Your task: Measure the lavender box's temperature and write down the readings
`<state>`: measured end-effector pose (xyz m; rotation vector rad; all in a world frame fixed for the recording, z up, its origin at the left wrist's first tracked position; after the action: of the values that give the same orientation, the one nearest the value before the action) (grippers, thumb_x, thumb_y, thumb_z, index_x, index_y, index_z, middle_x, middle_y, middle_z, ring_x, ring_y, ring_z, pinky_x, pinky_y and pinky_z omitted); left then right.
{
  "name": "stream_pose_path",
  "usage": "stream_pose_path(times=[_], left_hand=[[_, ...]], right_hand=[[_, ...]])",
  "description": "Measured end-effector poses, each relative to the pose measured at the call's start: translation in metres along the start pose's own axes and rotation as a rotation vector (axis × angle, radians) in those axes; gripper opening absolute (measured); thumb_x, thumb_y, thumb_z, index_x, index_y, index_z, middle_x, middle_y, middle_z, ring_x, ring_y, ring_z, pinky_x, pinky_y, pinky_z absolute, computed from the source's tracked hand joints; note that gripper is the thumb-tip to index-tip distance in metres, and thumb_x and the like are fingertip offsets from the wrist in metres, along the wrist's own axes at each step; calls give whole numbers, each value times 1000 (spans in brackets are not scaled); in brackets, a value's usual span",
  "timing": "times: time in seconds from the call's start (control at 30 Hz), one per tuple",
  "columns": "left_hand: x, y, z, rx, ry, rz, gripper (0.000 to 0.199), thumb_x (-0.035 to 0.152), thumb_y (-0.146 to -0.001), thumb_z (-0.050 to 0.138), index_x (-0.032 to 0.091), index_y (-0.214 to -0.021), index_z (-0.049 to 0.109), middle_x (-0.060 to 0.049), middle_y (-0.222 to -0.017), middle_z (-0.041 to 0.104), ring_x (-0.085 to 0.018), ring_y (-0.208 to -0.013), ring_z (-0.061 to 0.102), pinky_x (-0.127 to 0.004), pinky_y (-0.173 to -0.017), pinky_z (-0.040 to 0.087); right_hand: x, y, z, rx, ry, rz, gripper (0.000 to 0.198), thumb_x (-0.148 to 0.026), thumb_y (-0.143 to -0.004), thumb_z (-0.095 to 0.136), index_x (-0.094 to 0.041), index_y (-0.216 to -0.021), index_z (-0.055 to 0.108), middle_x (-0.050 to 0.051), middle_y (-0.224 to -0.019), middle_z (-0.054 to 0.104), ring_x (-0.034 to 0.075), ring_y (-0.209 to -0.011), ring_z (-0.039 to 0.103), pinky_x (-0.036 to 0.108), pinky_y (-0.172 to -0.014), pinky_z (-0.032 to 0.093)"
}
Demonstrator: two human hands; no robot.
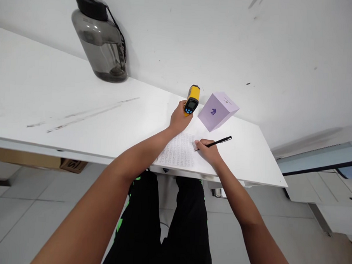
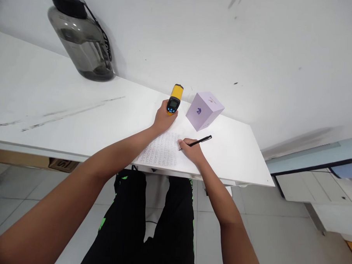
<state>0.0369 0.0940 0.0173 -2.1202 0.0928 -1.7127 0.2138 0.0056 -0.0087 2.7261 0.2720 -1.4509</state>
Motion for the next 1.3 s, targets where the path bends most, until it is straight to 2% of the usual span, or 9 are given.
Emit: stream_pose_path(times=[0.17, 0.37, 0.47, 0.53, 0.63, 0.8, 0.93, 1.07, 1.3], left_hand=[[-5, -2, -7, 59, -5, -18, 43, 22, -79, 68, 26, -119, 53, -6, -106, 69, -24, -97, 66, -37, -84, 50], [-8, -4, -18, 131, -6, -52, 36, 30, -79, 68, 24, -112, 53, -4, -102, 65, -21, -93, 62, -35, -82, 47], [-6, -3, -20, 139, 6, -31, 34, 31, -78, 69, 23, -107, 53, -3, -98, 64, -20, -90, 61, -34, -80, 46], [-5, -2, -21, 149, 24, -18, 33, 31, -76, 71, 23, -103, 54, -2, -95, 63, -20, -87, 60, -33, -79, 45], [-6, -2, -22, 152, 35, -16, 31, 30, -75, 73, 24, -99, 55, -1, -90, 62, -20, -85, 59, -33, -78, 45], [-12, -3, -19, 135, 16, -50, 33, 32, -76, 72, 24, -103, 56, -2, -94, 64, -19, -87, 61, -34, -82, 47], [-14, -4, -10, 60, 98, -63, 30, 27, -72, 74, 23, -97, 58, -1, -89, 65, -16, -84, 62, -32, -82, 48], [-11, -2, 1, -57, 207, -78, 22, 27, -69, 75, 21, -84, 60, 0, -81, 63, -14, -77, 60, -31, -76, 49], [-7, 1, 9, -188, 291, -86, 25, 26, -63, 78, 19, -83, 64, 1, -79, 63, -13, -75, 59, -31, -76, 49]], right_hand=[[-14, 1, -3, 52, 85, -135, 48, -56, -94, 50, -21, -69, 69, 3, -69, 68, 17, -69, 62, 29, -68, 44], [-55, -22, 20, 73, 854, -530, 41, -39, -103, 47, -20, -72, 68, 7, -73, 66, 18, -72, 59, 31, -66, 37], [-57, -43, 33, 22, 1028, -508, 27, -15, -101, 44, -18, -103, 71, 12, -98, 70, 21, -84, 62, 32, -67, 39], [-49, -51, 34, -3, 1050, -397, 35, -5, -94, 44, -18, -116, 68, 13, -107, 69, 22, -85, 63, 33, -67, 41], [-38, -51, 17, 72, 914, -266, 48, -5, -91, 43, -21, -131, 62, 13, -106, 69, 24, -82, 64, 36, -69, 46], [-34, -37, -60, 522, 437, -259, 41, -34, -98, 44, -24, -135, 59, 14, -116, 64, 31, -109, 62, 46, -91, 52], [-8, -41, -101, 799, 250, -151, 98, -49, -79, 71, -26, -158, 18, 19, -158, 29, 37, -147, 31, 60, -116, 34], [39, -70, -87, 647, -12, 10, 129, -46, -66, 81, -22, -159, -7, 24, -164, 12, 37, -152, 21, 60, -119, 30], [55, -76, -79, 699, -117, 10, 127, -47, -61, 82, -18, -157, 4, 27, -156, 27, 40, -146, 31, 58, -116, 34]])
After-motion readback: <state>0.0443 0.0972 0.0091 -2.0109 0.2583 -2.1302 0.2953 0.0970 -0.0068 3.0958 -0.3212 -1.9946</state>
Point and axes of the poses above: each hand's wrist, its own y-axis away from the middle knuckle, its own z-axis out of the palm, x = y × z, the point moved 10 cm from there along -y, towards the middle knuckle
